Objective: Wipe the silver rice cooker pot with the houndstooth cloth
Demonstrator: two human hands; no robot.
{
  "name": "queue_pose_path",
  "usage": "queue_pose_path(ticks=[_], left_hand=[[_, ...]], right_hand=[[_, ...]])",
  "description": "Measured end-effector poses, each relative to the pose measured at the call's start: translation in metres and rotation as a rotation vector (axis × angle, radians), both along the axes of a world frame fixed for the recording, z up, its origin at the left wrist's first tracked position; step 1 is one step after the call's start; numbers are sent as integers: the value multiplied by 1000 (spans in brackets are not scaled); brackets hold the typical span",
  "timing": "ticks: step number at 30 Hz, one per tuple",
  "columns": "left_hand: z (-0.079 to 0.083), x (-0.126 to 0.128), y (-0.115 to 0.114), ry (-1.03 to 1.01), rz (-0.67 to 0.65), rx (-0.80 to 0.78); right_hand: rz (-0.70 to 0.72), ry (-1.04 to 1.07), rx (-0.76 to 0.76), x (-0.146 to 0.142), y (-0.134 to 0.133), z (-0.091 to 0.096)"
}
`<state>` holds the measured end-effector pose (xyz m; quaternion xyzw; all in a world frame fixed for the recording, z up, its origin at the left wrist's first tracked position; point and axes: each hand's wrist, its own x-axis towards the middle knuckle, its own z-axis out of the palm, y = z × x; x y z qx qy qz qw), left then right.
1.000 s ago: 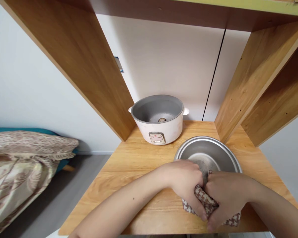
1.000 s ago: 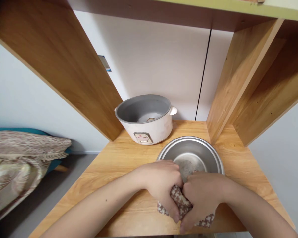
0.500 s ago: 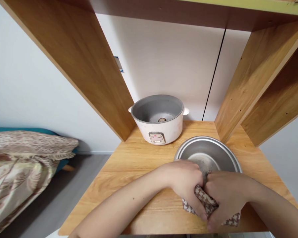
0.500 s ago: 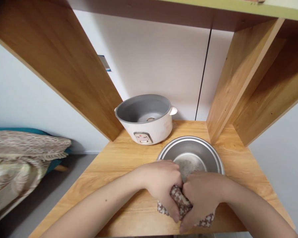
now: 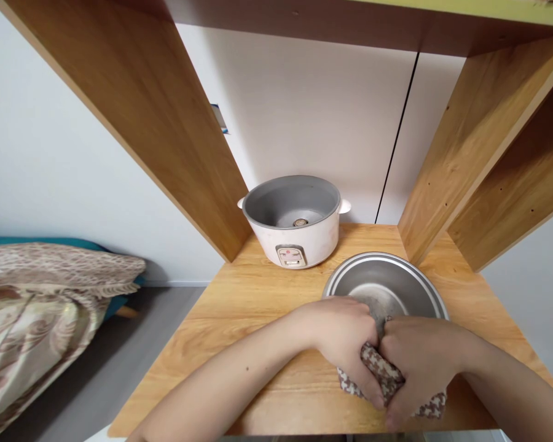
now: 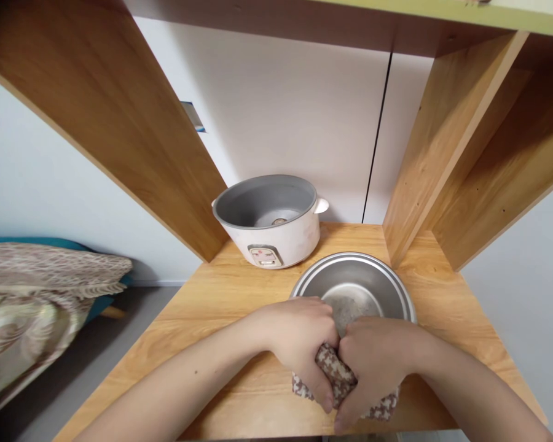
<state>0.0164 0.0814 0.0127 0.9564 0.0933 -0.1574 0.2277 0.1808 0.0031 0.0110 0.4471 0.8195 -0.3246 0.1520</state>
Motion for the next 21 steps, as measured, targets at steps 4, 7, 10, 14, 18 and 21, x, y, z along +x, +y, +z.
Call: queue_pose_path(ticks=[4, 7, 10, 14, 18, 21], left_hand=[[0, 1, -1, 45, -6, 31], [0, 1, -1, 54, -2, 33], [0, 1, -1, 40, 18, 13], [1, 0, 0, 13, 5, -5], [1, 0, -2, 38, 5, 19], [0, -1, -3, 49, 21, 40]], right_hand=[[12, -27, -52, -2, 1, 2], [26, -34, -53, -2, 1, 2], [33, -16, -15, -1, 1, 1], [13, 21, 17, -1, -1, 0], [-9, -34, -27, -3, 0, 2], [-16, -75, -71, -4, 2, 3]])
